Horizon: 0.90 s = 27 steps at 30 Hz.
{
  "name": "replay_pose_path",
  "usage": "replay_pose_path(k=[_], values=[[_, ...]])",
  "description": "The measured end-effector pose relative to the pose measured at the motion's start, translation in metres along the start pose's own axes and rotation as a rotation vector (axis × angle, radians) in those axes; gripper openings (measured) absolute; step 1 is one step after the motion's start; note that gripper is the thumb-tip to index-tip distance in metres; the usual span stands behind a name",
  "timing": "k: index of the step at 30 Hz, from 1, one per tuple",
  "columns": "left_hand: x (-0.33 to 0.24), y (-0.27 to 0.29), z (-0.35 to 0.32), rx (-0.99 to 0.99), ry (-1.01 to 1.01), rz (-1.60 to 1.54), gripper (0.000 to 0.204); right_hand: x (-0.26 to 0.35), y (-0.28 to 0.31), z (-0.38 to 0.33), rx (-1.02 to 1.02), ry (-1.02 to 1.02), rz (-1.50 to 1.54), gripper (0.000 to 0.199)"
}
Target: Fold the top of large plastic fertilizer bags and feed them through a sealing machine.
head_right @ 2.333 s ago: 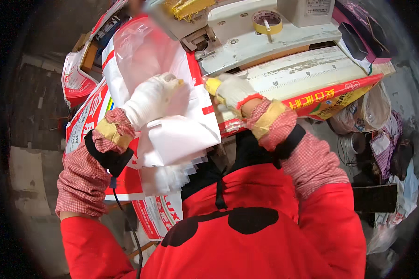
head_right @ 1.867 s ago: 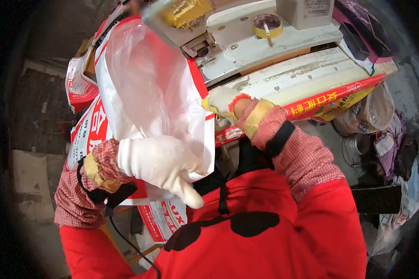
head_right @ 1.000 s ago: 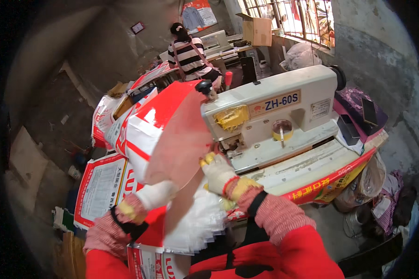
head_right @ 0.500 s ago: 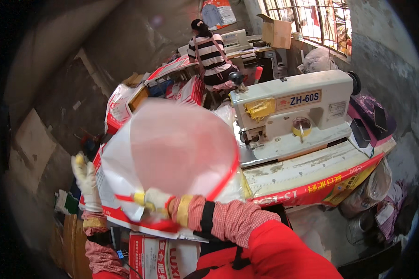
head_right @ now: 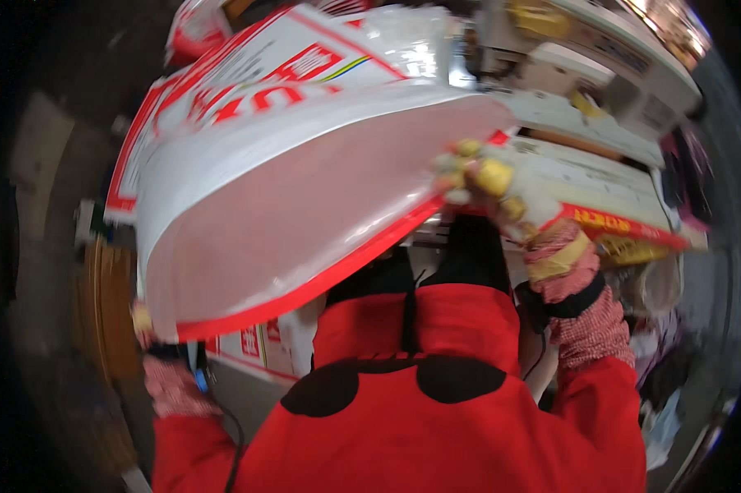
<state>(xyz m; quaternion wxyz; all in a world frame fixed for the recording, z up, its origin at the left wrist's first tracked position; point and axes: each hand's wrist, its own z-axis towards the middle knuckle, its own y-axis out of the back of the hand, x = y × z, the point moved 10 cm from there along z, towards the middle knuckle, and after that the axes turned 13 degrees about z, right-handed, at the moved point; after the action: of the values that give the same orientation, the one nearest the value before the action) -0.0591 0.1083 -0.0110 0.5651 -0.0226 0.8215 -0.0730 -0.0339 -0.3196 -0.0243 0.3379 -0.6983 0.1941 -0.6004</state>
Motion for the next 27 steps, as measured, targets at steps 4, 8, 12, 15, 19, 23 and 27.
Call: replay_pose_path(k=[4,8,12,15,19,23,27], values=[[-0.065,0.031,0.063,-0.158,-0.129,-0.138,0.041,-0.015,-0.051,0.030,0.047,0.008,-0.307,0.032],[-0.094,0.048,0.146,-0.270,-0.206,0.240,0.038,-0.071,-0.219,-0.024,0.660,0.500,-1.081,0.032],[-0.121,0.094,0.229,-0.331,-0.196,0.643,0.035,-0.136,-0.285,-0.040,0.716,0.541,-1.586,0.035],[-0.088,0.125,0.257,-0.304,-0.181,0.967,0.032,-0.158,-0.272,0.000,0.777,0.474,-1.427,0.020],[-0.083,0.209,0.216,-0.263,-0.172,1.154,0.029,-0.141,-0.295,-0.039,0.969,0.620,-1.557,0.014],[-0.027,0.202,0.183,-0.035,-0.062,0.250,0.042,-0.163,-0.248,-0.037,0.980,0.425,-1.415,0.014],[-0.005,0.095,0.080,-0.293,0.061,0.194,0.061,-0.098,-0.151,-0.032,0.649,0.583,-1.117,0.016]])
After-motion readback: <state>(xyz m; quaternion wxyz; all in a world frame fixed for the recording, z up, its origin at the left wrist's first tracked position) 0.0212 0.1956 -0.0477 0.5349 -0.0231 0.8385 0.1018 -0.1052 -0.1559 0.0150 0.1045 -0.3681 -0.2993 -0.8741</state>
